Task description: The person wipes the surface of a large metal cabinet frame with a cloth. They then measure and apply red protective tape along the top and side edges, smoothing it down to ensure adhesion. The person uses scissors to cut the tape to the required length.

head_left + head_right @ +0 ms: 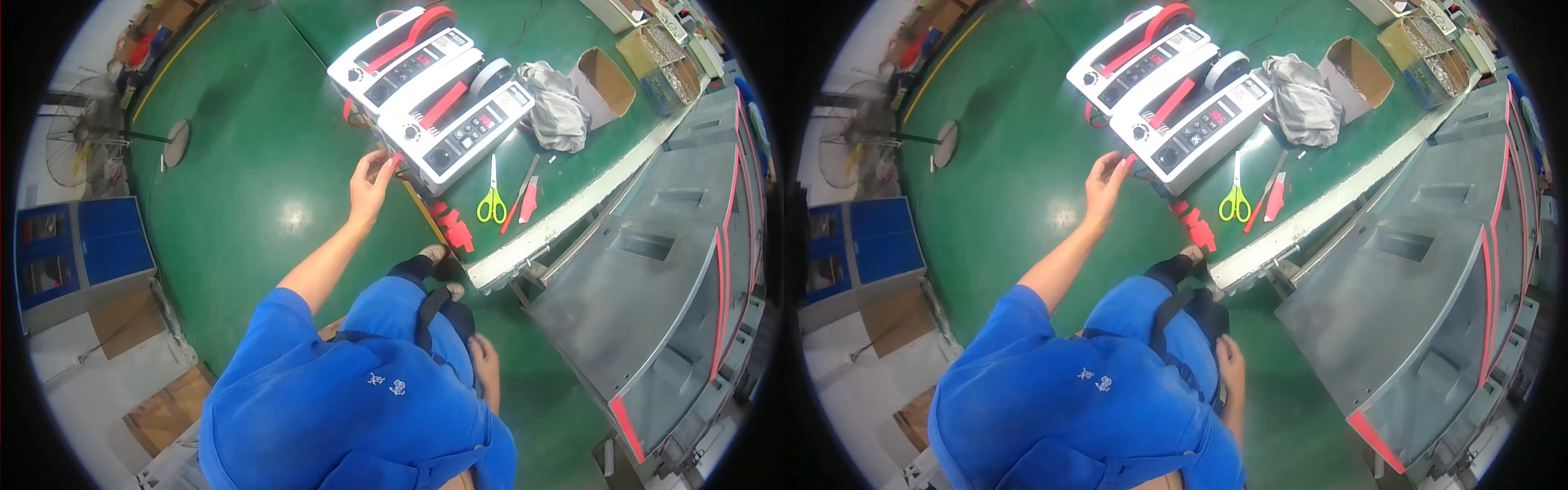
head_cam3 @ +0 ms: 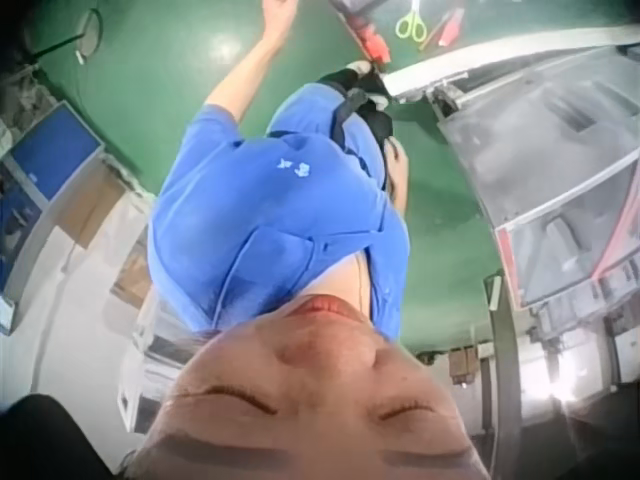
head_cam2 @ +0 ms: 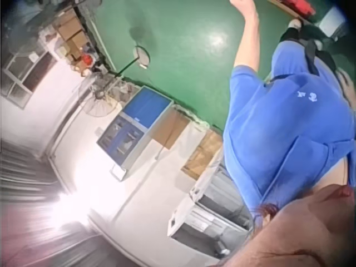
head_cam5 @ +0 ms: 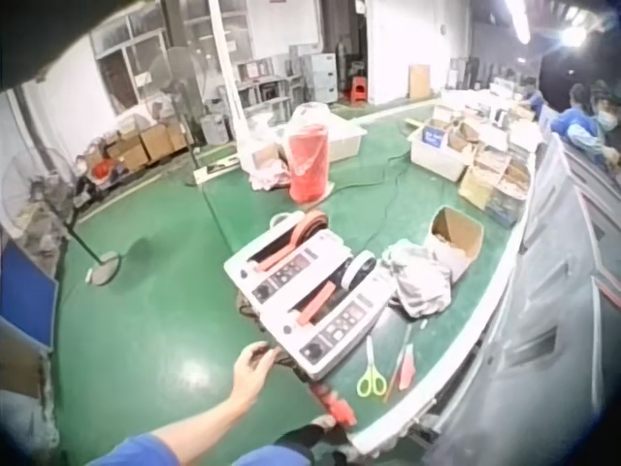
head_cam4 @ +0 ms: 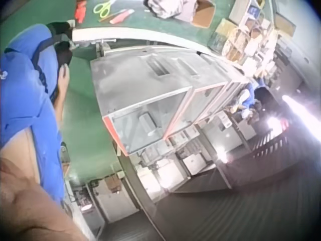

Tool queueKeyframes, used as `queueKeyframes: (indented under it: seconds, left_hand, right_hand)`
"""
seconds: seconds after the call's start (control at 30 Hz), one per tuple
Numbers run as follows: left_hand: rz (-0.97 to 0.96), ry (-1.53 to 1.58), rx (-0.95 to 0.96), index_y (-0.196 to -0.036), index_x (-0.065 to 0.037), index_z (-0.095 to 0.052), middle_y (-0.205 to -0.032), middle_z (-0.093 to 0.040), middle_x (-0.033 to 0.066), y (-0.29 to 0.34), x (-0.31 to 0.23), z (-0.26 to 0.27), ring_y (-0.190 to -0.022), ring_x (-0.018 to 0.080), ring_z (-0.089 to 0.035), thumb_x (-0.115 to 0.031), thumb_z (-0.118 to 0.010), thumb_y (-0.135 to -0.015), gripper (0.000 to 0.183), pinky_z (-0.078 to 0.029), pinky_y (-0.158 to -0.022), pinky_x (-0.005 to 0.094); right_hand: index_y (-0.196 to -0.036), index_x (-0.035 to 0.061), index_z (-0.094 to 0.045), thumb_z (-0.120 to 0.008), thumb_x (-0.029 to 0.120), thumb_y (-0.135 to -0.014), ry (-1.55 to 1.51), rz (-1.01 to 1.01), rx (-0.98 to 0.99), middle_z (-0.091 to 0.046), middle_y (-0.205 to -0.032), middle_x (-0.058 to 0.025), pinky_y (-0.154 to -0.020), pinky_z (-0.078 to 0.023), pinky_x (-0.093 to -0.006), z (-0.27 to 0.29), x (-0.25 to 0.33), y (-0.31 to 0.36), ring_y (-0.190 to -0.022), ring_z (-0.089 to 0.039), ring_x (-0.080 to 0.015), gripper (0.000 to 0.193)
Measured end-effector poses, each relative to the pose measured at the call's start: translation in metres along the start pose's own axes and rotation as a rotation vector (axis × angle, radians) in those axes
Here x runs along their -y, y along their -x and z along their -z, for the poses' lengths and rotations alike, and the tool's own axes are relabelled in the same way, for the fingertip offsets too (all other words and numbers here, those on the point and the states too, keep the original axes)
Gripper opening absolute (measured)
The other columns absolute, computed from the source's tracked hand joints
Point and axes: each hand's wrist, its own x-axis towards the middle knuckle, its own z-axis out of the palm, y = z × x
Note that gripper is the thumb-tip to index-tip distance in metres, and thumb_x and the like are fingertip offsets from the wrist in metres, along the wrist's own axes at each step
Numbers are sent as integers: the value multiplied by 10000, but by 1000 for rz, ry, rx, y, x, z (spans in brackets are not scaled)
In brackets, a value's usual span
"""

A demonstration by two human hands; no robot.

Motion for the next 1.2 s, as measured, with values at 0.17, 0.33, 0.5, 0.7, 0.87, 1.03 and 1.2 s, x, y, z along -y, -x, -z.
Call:
queueKeyframes:
  seconds: [0.17, 0.33, 0.5, 0.7, 0.87, 1.03, 1.2]
  left_hand:
    - [28, -5, 49, -1076, 16, -540, -1034, -579, 94, 2, 2, 4, -957, 156, -548, -184, -614, -828, 327, -431, -842, 287]
    - [-20, -72, 117, -1084, 17, -538, -999, -602, 92, -2, 4, 7, -884, 156, -581, -176, -625, -812, 345, -454, -790, 276]
    - [79, -122, 153, -1082, 28, -542, -1015, -601, 107, -4, -11, 13, -944, 158, -566, -203, -629, -814, 364, -438, -832, 276]
    - [69, -139, 258, -944, 24, -614, -832, -645, 75, -22, -6, 20, -775, 109, -572, -237, -624, -813, 291, -441, -700, 246]
    - [8, -249, 427, -864, 13, -626, -781, -645, 80, -35, 8, 35, -735, 115, -573, -211, -619, -815, 229, -442, -688, 248]
    - [-117, -339, 658, -822, 4, -593, -765, -622, 102, -40, 13, 52, -718, 164, -589, -148, -595, -824, 152, -447, -673, 281]
    - [-195, -314, 948, -831, -11, -597, -736, -585, 104, -7, 46, 111, -698, 224, -575, -94, -606, -796, 91, -443, -639, 290]
  right_hand:
    - [-1151, -37, -499, -547, 91, -843, 34, 506, -120, -571, -1103, -180, -898, -410, -320, -28, 134, -36, -1032, -553, -230, 337]
    - [-1206, -46, -375, -662, 185, -768, 221, 828, -203, -469, -1135, -216, -879, -400, -370, -103, 246, -96, -1052, -495, -324, 573]
    - [-1088, -21, -386, -743, 197, -665, 291, 902, -474, -469, -1024, -181, -776, -428, -392, -146, 252, -145, -948, -504, -341, 596]
    - [-1017, -20, -420, -716, 156, -694, 336, 888, -526, -490, -932, -163, -700, -440, -388, -146, 257, -147, -845, -538, -332, 473]
    - [-1015, -26, -426, -684, 126, -726, 322, 863, -584, -495, -913, -168, -679, -440, -378, -157, 260, -139, -805, -543, -324, 416]
    - [-1059, -33, -461, -675, 161, -753, 271, 713, -691, -528, -964, -173, -752, -447, -350, -166, 247, -133, -868, -553, -304, 421]
    - [-1037, 6, -518, -682, 119, -709, 459, 860, -734, -545, -993, -146, -809, -430, -373, -197, 232, -87, -915, -546, -293, 384]
